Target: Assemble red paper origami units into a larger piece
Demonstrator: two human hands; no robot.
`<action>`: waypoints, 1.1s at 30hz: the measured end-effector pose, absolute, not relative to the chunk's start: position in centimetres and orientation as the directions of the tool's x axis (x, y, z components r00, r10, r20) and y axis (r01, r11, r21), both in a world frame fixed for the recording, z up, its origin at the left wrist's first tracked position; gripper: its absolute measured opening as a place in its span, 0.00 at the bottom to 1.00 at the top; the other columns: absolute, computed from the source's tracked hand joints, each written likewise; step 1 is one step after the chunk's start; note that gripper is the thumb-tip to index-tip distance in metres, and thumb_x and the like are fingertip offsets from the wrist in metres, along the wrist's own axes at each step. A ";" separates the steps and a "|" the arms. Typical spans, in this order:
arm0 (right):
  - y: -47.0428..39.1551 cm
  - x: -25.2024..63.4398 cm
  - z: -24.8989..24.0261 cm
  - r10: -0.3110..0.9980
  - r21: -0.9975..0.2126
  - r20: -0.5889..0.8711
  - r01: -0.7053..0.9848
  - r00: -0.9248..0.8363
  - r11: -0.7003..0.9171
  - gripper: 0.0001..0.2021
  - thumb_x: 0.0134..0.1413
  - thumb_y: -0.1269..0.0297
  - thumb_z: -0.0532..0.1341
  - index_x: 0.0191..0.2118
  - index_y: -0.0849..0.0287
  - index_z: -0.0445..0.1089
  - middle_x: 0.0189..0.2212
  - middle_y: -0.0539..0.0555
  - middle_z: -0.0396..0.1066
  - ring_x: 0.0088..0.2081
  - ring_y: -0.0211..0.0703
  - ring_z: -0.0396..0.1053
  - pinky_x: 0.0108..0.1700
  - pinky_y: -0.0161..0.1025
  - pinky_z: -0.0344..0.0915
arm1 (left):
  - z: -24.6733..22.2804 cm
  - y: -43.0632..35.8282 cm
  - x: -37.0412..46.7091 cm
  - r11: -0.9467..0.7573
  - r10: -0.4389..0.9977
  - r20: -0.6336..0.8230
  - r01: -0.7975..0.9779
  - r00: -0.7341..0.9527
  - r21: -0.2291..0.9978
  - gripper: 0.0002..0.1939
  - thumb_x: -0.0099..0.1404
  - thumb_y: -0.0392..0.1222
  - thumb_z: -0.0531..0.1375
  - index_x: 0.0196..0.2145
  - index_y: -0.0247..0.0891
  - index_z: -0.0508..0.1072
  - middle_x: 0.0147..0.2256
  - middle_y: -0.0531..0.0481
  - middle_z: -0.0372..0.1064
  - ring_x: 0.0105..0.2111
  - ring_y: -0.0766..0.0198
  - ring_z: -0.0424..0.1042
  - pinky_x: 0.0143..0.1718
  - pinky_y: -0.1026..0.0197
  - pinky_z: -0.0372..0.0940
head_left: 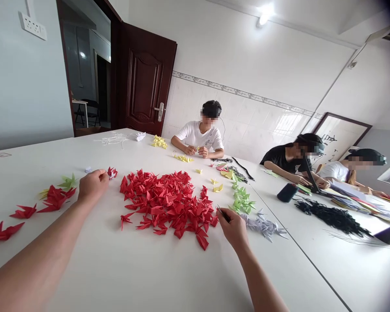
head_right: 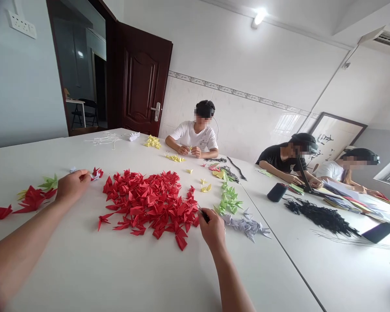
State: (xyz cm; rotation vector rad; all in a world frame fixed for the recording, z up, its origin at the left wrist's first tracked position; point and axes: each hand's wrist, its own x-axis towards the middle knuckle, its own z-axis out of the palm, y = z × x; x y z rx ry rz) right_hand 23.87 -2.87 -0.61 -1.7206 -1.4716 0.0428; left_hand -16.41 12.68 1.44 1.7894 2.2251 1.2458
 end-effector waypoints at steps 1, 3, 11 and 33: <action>-2.9 23.9 -0.6 0.823 -0.604 0.476 0.795 0.309 0.051 0.18 0.51 0.53 0.53 0.34 0.61 0.74 0.27 0.55 0.72 0.28 0.43 0.66 0.32 0.37 0.62 | 1.5 12.6 -16.4 0.008 0.829 0.442 0.797 -0.343 0.603 0.15 0.61 0.40 0.49 0.40 0.34 0.71 0.36 0.47 0.73 0.42 0.53 0.69 0.46 0.53 0.63; -2.8 23.9 -0.6 0.824 -0.604 0.473 0.796 0.312 0.045 0.18 0.51 0.54 0.53 0.35 0.61 0.74 0.28 0.56 0.72 0.29 0.44 0.67 0.33 0.37 0.62 | 1.8 12.5 -16.1 -0.021 0.820 0.450 0.767 -0.353 0.641 0.16 0.62 0.41 0.49 0.41 0.32 0.71 0.37 0.45 0.73 0.43 0.51 0.69 0.47 0.51 0.62; -3.0 22.8 0.0 0.828 -0.621 0.470 0.781 0.306 0.064 0.17 0.48 0.53 0.56 0.34 0.61 0.74 0.28 0.55 0.73 0.29 0.43 0.68 0.33 0.36 0.63 | 3.1 9.2 -9.3 -0.333 0.839 0.519 0.598 -0.165 0.729 0.16 0.63 0.45 0.50 0.44 0.37 0.69 0.42 0.49 0.72 0.25 0.66 0.74 0.28 0.64 0.70; -5.7 16.8 1.1 0.863 -0.527 0.482 0.737 -0.152 0.424 0.17 0.57 0.60 0.53 0.48 0.60 0.69 0.32 0.56 0.71 0.28 0.39 0.67 0.29 0.34 0.65 | 1.3 0.8 -2.4 -0.873 0.478 0.712 0.185 0.515 0.451 0.18 0.62 0.29 0.50 0.50 0.38 0.62 0.44 0.44 0.68 0.45 0.63 0.69 0.48 0.59 0.66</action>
